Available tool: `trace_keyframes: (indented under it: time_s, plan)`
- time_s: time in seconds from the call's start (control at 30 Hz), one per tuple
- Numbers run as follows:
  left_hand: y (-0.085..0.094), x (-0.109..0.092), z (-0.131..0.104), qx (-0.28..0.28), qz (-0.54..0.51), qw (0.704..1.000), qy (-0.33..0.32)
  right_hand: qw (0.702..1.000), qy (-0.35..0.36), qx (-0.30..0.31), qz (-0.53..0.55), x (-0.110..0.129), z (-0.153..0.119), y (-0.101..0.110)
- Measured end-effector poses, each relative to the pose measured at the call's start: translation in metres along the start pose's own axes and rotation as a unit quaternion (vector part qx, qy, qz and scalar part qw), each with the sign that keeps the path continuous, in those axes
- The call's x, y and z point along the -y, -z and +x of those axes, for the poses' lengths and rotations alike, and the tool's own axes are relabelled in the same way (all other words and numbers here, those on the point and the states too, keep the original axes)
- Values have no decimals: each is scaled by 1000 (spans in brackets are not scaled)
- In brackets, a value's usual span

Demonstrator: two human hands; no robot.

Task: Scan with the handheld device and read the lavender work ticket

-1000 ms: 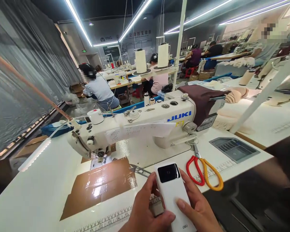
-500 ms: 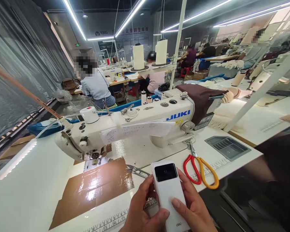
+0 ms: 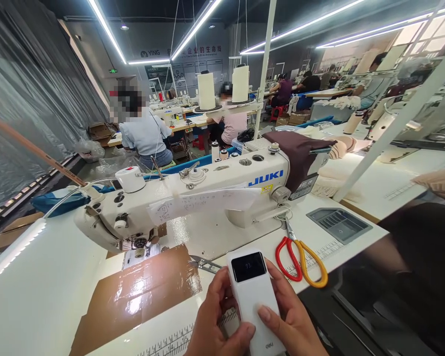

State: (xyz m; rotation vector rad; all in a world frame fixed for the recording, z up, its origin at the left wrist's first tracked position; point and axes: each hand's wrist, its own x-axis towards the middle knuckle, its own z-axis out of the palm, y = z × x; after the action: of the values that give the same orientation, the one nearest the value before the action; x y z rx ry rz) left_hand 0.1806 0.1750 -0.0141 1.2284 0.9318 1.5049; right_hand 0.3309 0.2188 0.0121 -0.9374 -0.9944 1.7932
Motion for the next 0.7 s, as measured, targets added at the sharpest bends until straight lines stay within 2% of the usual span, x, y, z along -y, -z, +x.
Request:
trace_keyframes:
  time_s: [0.3, 0.5, 0.6, 0.7]
  plan:
    - [1, -1, -1, -3, 13, 1000, 16, 1000, -1, 16, 5, -4, 2, 3]
    - [2, 0, 0, 1, 63, 998, 12, 1000, -1, 15, 18, -1, 3, 0]
    - [4, 3, -1, -8, 96, 995, -11, 1000, 4, -14, 20, 9, 8, 11]
    - [7, 5, -3, -28, 134, 990, -18, 994, 66, -89, -22, 31, 21, 39]
